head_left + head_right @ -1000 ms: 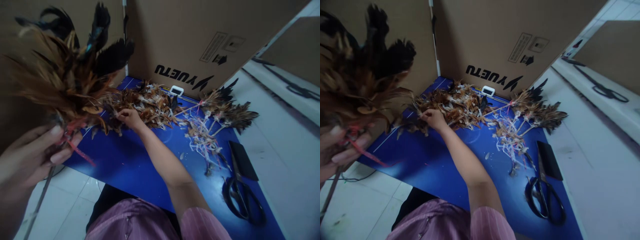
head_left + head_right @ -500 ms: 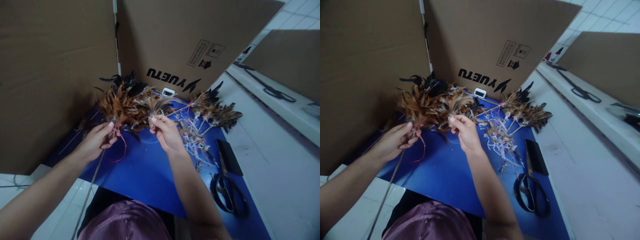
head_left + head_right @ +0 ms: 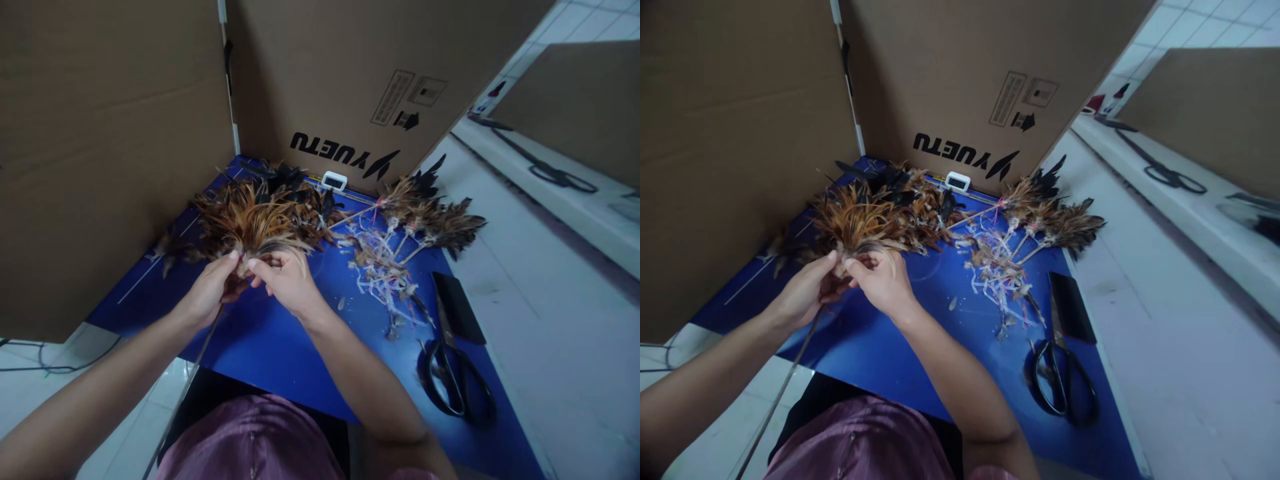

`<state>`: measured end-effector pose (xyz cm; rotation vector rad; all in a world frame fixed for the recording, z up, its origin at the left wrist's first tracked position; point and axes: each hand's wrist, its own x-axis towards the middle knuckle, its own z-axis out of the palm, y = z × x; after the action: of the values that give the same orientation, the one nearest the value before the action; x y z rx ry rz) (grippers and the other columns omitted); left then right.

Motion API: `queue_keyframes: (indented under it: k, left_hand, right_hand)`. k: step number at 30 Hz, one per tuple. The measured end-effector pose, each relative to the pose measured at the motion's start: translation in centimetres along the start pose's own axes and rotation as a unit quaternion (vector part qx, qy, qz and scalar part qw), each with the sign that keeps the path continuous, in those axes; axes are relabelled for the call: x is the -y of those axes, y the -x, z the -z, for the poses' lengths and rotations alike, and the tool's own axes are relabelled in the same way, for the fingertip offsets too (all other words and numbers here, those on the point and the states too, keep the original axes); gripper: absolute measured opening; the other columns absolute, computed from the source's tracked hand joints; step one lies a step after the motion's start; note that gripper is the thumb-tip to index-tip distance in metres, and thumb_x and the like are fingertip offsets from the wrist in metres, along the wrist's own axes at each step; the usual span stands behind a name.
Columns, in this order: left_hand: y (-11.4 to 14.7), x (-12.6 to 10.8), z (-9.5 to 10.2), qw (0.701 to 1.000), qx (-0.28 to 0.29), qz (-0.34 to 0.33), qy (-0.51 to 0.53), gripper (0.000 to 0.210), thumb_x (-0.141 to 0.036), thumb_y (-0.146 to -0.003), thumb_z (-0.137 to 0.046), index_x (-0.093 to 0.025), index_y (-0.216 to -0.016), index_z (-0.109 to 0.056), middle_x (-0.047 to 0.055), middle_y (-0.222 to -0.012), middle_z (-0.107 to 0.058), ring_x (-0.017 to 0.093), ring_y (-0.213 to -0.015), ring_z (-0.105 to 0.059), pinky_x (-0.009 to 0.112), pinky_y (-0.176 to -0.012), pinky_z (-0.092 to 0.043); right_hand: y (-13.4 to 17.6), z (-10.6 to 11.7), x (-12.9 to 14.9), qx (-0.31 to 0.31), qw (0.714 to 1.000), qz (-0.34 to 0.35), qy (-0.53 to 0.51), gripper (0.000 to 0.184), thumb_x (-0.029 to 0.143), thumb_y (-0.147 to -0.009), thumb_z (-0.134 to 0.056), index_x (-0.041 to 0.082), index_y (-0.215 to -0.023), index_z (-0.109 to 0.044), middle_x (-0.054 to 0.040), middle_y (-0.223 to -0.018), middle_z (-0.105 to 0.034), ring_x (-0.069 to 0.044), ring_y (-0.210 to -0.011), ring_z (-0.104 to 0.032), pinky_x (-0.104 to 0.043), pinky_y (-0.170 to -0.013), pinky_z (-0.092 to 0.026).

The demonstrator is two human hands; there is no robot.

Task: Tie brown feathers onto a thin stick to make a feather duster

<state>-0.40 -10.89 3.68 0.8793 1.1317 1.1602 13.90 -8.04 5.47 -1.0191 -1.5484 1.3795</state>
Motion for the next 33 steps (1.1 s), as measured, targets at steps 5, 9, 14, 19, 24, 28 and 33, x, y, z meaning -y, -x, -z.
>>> queue_keyframes:
  k: [5, 9, 14, 19, 24, 28, 33]
  left_hand:
    - [0.7, 0.3, 0.0, 0.998, 0.031, -0.03, -0.038, 0.038, -0.053, -0.085, -0.059, -0.016, -0.075, -0.055, 0.0, -0.065, -0.05, 0.008, -0.053, -0.04, 0.017, -0.04, -0.02]
    - [0.8, 0.8, 0.4, 0.997, 0.028, -0.03, -0.061, 0.033, -0.049, -0.084, -0.062, -0.017, -0.083, -0.055, -0.003, -0.065, -0.044, 0.008, -0.053, -0.038, 0.016, -0.042, -0.02]
    - [0.7, 1.4, 0.8, 0.997, 0.025, -0.044, -0.066, 0.033, -0.049, -0.084, -0.062, -0.018, -0.081, -0.052, -0.004, -0.064, -0.044, 0.008, -0.052, -0.037, 0.016, -0.042, -0.022]
    - [0.6, 1.8, 1.1, 0.996, 0.018, -0.054, -0.068, 0.035, -0.05, -0.083, -0.063, -0.017, -0.077, -0.051, -0.004, -0.061, -0.043, 0.007, -0.05, -0.035, 0.016, -0.041, -0.022]
    - [0.4, 1.8, 1.9, 0.997, -0.011, -0.045, -0.069, 0.032, -0.046, -0.081, -0.065, -0.016, -0.077, -0.054, -0.003, -0.061, -0.046, 0.007, -0.05, -0.037, 0.015, -0.041, -0.024]
    - [0.9, -0.2, 3.6, 0.995, -0.062, -0.06, -0.052, 0.028, -0.04, -0.078, -0.069, -0.013, -0.082, -0.06, 0.002, -0.074, -0.056, 0.006, -0.052, -0.041, 0.013, -0.04, -0.026]
    - [2.8, -3.7, 6.3, 0.984, -0.124, -0.125, -0.028, 0.016, -0.024, -0.081, -0.067, -0.013, -0.074, -0.057, 0.004, -0.077, -0.059, 0.005, -0.052, -0.042, 0.012, -0.038, -0.028]
  right_hand:
    - [-0.5, -0.3, -1.6, -0.022, 0.998, 0.016, 0.06, 0.014, 0.026, -0.08, -0.061, 0.017, -0.071, -0.066, 0.0007, -0.06, -0.066, -0.01, -0.05, -0.063, -0.02, -0.051, -0.049]
    - [-0.7, -0.5, -1.8, -0.018, 0.997, 0.019, 0.07, 0.013, 0.025, -0.079, -0.061, 0.017, -0.07, -0.065, 0.001, -0.063, -0.066, -0.01, -0.048, -0.062, -0.02, -0.05, -0.049]
    - [-0.9, -0.7, -1.9, -0.015, 0.997, 0.002, 0.078, 0.015, 0.026, -0.079, -0.063, 0.016, -0.068, -0.065, 0.0001, -0.062, -0.067, -0.01, -0.048, -0.063, -0.021, -0.052, -0.049]
    - [-1.0, -1.2, -1.9, -0.005, 0.996, -0.013, 0.085, 0.016, 0.025, -0.08, -0.062, 0.017, -0.067, -0.066, 0.0002, -0.06, -0.067, -0.011, -0.048, -0.064, -0.021, -0.053, -0.05]
    - [-1.1, -1.4, -1.5, 0.04, 0.996, -0.001, 0.079, 0.016, 0.021, -0.082, -0.057, 0.016, -0.07, -0.067, 0.0, -0.066, -0.069, -0.008, -0.048, -0.062, -0.018, -0.052, -0.049]
    - [-2.2, -0.2, -1.7, 0.019, 0.997, -0.022, 0.065, 0.013, 0.018, -0.081, -0.058, 0.018, -0.087, -0.069, 0.0, -0.072, -0.071, -0.008, -0.048, -0.061, -0.019, -0.051, -0.048]
    - [-5.0, 0.4, -3.3, -0.028, 0.966, 0.022, 0.255, 0.014, 0.014, -0.08, -0.06, 0.019, -0.086, -0.072, -0.0022, -0.079, -0.074, -0.015, -0.071, -0.068, -0.028, -0.072, -0.052]
